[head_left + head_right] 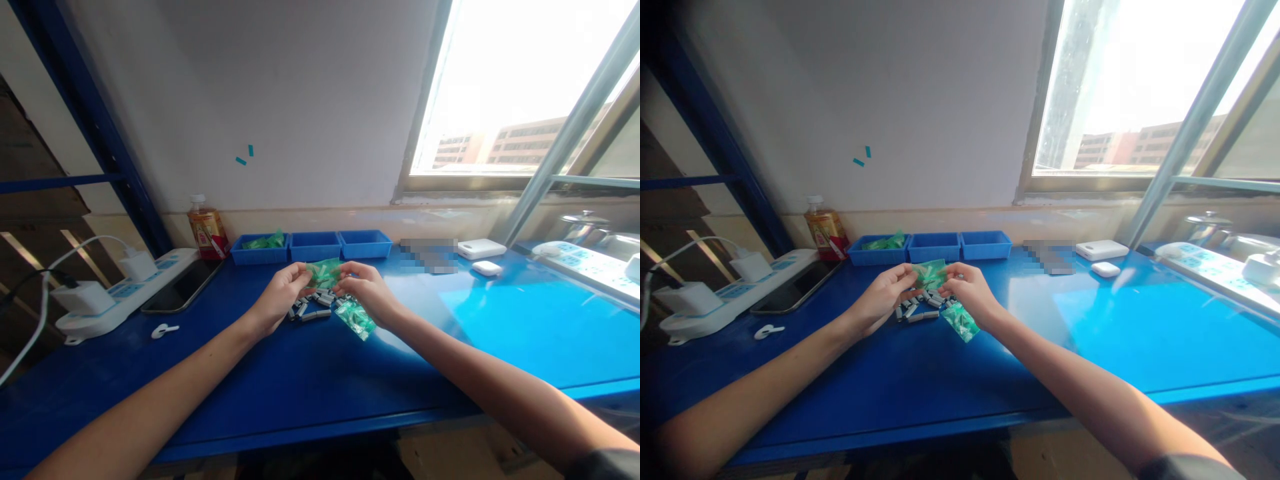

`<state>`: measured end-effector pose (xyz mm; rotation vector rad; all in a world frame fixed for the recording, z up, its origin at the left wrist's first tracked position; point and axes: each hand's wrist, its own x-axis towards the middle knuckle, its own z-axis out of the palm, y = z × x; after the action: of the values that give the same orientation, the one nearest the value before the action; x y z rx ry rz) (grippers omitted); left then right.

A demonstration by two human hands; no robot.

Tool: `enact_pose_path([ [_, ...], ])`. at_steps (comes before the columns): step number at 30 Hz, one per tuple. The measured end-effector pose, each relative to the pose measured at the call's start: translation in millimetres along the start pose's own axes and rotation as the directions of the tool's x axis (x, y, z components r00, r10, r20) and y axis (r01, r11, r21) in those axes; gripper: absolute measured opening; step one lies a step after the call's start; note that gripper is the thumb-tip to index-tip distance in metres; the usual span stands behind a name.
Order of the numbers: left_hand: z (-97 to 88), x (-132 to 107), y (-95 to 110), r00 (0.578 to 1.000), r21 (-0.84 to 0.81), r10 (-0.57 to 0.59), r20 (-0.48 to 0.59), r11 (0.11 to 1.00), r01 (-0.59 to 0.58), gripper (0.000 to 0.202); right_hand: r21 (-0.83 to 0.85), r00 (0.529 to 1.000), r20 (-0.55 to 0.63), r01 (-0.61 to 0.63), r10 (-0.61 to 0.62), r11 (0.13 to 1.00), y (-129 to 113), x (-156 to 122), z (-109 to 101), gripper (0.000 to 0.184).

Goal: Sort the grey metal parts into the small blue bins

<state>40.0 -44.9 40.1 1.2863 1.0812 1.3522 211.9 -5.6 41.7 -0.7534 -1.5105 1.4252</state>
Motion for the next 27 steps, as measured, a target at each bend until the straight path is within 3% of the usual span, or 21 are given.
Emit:
enact_pose_path([
  [3,-1.1,0.7,-0.9,1.000,-0.030,-0.012,-0.021,0.999,0.011,0.025,-0.094,1.000,-0.020,0.022,-0.024,0.995,-0.3,-1.1,1.7,0.016],
  [5,-1.5,1.2,0.8,0.996,-0.090,-0.072,-0.046,0.994,0.068,0.027,-0.237,0.991,-0.047,0.109,-0.124,0.965,0.6,-1.4,2.1,0.013],
  [8,-2.2,2.2,4.9,0.974,-0.213,-0.220,-0.057,0.956,0.204,0.035,-0.418,0.927,-0.025,0.331,-0.375,0.846,2.7,-2.8,1.9,0.009],
  [10,-1.9,2.1,7.1,0.963,-0.245,-0.267,-0.035,0.937,0.250,0.028,-0.470,0.865,0.027,0.454,-0.501,0.757,3.1,-5.3,1.8,0.005],
  [12,-0.3,0.7,8.4,0.965,-0.235,-0.260,-0.027,0.940,0.246,0.020,-0.534,0.805,0.087,0.535,-0.587,0.655,1.9,-8.7,1.8,0.008],
  [14,1.7,-1.7,9.0,0.973,-0.214,-0.226,-0.040,0.953,0.213,0.034,-0.603,0.759,0.150,0.578,-0.633,0.550,-0.2,-11.9,1.7,0.014],
  [17,-1.2,-2.0,9.8,0.986,-0.119,-0.130,-0.100,0.986,0.118,0.044,-0.646,0.750,0.223,0.592,-0.622,0.482,-2.1,-13.7,1.2,0.023],
  [20,-21.7,9.3,12.7,0.969,0.173,0.090,-0.231,0.984,-0.050,0.040,-0.669,0.780,0.245,0.565,-0.575,0.482,0.5,-11.8,0.2,0.024],
  [22,-46.2,24.8,18.1,0.901,0.412,0.287,-0.325,0.901,-0.138,0.035,-0.684,0.800,0.244,0.543,-0.548,0.488,3.9,-9.7,0.1,0.021],
  [24,-74.2,44.6,26.8,0.826,0.555,0.399,-0.399,0.822,-0.129,0.035,-0.692,0.816,0.249,0.527,-0.522,0.494,7.2,-8.2,0.5,0.019],
  [27,-110.2,75.0,40.9,0.777,0.578,0.351,-0.522,0.816,0.019,0.037,-0.700,0.836,0.256,0.506,-0.485,0.504,9.5,-7.5,1.7,0.018],
])
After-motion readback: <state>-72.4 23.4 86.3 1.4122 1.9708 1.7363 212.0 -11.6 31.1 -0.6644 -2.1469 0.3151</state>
